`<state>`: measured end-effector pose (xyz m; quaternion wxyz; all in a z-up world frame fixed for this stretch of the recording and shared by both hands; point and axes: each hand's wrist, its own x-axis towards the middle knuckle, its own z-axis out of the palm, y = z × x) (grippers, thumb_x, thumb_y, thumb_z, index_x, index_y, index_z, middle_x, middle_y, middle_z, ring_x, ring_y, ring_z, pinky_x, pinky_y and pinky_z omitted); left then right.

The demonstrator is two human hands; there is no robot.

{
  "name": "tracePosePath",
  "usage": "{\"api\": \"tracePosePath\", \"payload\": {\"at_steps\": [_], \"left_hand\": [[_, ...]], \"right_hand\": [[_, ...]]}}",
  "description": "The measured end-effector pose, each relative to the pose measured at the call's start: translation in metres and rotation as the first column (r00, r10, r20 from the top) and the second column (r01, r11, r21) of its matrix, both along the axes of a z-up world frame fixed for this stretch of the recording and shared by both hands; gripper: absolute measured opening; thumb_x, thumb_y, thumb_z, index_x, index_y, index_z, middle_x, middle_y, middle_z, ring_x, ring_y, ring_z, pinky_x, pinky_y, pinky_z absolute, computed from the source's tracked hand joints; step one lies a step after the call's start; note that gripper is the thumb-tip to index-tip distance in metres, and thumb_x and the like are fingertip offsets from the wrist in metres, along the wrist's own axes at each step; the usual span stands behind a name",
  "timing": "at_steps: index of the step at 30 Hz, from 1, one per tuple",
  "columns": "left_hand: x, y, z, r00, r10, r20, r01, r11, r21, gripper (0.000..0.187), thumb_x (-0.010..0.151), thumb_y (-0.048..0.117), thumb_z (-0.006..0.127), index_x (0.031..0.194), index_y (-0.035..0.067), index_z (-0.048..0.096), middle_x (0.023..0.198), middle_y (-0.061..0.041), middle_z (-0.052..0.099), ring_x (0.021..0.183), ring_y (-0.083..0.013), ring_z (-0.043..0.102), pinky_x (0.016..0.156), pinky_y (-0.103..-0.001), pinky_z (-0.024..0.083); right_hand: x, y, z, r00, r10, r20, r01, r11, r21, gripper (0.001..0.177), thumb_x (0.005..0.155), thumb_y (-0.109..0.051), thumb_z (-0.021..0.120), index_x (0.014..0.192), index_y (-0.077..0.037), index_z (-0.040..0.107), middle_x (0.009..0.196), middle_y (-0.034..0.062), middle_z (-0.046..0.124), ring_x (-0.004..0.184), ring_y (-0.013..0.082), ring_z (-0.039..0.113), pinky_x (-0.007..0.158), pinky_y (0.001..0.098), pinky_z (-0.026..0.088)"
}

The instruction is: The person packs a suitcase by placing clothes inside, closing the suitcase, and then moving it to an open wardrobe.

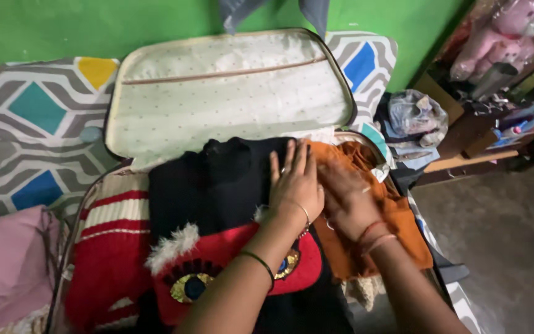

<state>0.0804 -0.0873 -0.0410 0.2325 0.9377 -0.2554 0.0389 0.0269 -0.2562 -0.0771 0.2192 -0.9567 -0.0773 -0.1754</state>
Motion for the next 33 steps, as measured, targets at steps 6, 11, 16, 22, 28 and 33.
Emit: {"api": "tracePosePath", "payload": {"at_steps": [6, 11, 16, 22, 28, 33], "left_hand": [[-0.016, -0.012, 0.028, 0.975, -0.123, -0.185, 0.189, 0.896, 0.402, 0.126, 0.079, 0.071, 0.069, 0.161, -0.002, 0.008, 0.171, -0.019, 0.001, 0.159, -0.0313, -0.009, 0.124, -0.057, -0.008], [-0.003, -0.016, 0.012, 0.944, -0.157, -0.291, 0.319, 0.663, 0.677, 0.164, 0.056, 0.079, 0.087, 0.164, 0.004, -0.011, 0.171, -0.021, -0.012, 0.154, -0.0426, -0.019, 0.117, -0.063, -0.011], [0.005, -0.027, -0.044, 0.979, -0.190, -0.071, 0.193, 0.764, 0.616, 0.157, 0.052, 0.079, 0.085, 0.164, 0.012, -0.002, 0.171, -0.019, -0.008, 0.155, -0.0435, -0.016, 0.117, -0.068, -0.012], [-0.001, -0.019, -0.032, 0.975, -0.210, -0.065, 0.208, 0.785, 0.584, 0.158, 0.051, 0.084, 0.081, 0.162, 0.011, -0.003, 0.170, -0.021, -0.009, 0.155, -0.0450, -0.017, 0.118, -0.068, -0.013], [-0.020, -0.003, 0.021, 0.959, -0.221, -0.175, 0.281, 0.705, 0.651, 0.169, 0.047, 0.086, 0.083, 0.163, 0.006, -0.009, 0.169, -0.025, -0.014, 0.154, -0.0469, -0.019, 0.117, -0.066, -0.012], [-0.029, 0.002, 0.015, 0.923, -0.223, -0.313, 0.378, 0.672, 0.637, 0.169, 0.050, 0.084, 0.085, 0.164, 0.005, -0.012, 0.168, -0.027, -0.018, 0.153, -0.0461, -0.022, 0.116, -0.066, -0.014]], "right_hand": [[-0.012, -0.022, -0.012, 0.934, -0.330, 0.134, 0.353, 0.910, -0.219, 0.070, 0.101, -0.040, 0.059, 0.153, 0.002, 0.042, 0.163, 0.0255, 0.037, 0.151, 0.0408, 0.035, 0.124, 0.0479, 0.028], [-0.024, -0.014, -0.024, 0.931, -0.363, 0.045, 0.366, 0.923, -0.116, 0.086, 0.094, -0.048, 0.063, 0.153, 0.007, 0.036, 0.160, 0.0277, 0.035, 0.144, 0.0427, 0.035, 0.119, 0.0466, 0.028], [-0.018, -0.037, -0.041, 0.964, -0.265, 0.025, 0.245, 0.919, 0.309, 0.072, 0.098, -0.036, 0.063, 0.153, 0.004, 0.040, 0.156, 0.0262, 0.045, 0.145, 0.0380, 0.044, 0.118, 0.0414, 0.035], [-0.017, -0.035, -0.048, 0.948, -0.302, 0.100, 0.262, 0.919, 0.294, 0.060, 0.101, -0.027, 0.059, 0.150, 0.003, 0.045, 0.155, 0.0249, 0.050, 0.144, 0.0383, 0.046, 0.119, 0.0421, 0.035], [-0.069, -0.005, -0.015, 0.965, -0.260, 0.024, 0.261, 0.965, -0.034, 0.088, 0.094, -0.044, 0.063, 0.157, 0.006, 0.027, 0.165, 0.0285, 0.024, 0.152, 0.0442, 0.024, 0.120, 0.0472, 0.024], [-0.104, -0.001, -0.005, 0.995, -0.099, 0.004, 0.098, 0.977, -0.190, 0.109, 0.084, -0.061, 0.065, 0.158, 0.005, 0.019, 0.165, 0.0325, 0.014, 0.154, 0.0454, 0.014, 0.122, 0.0505, 0.016]]}}
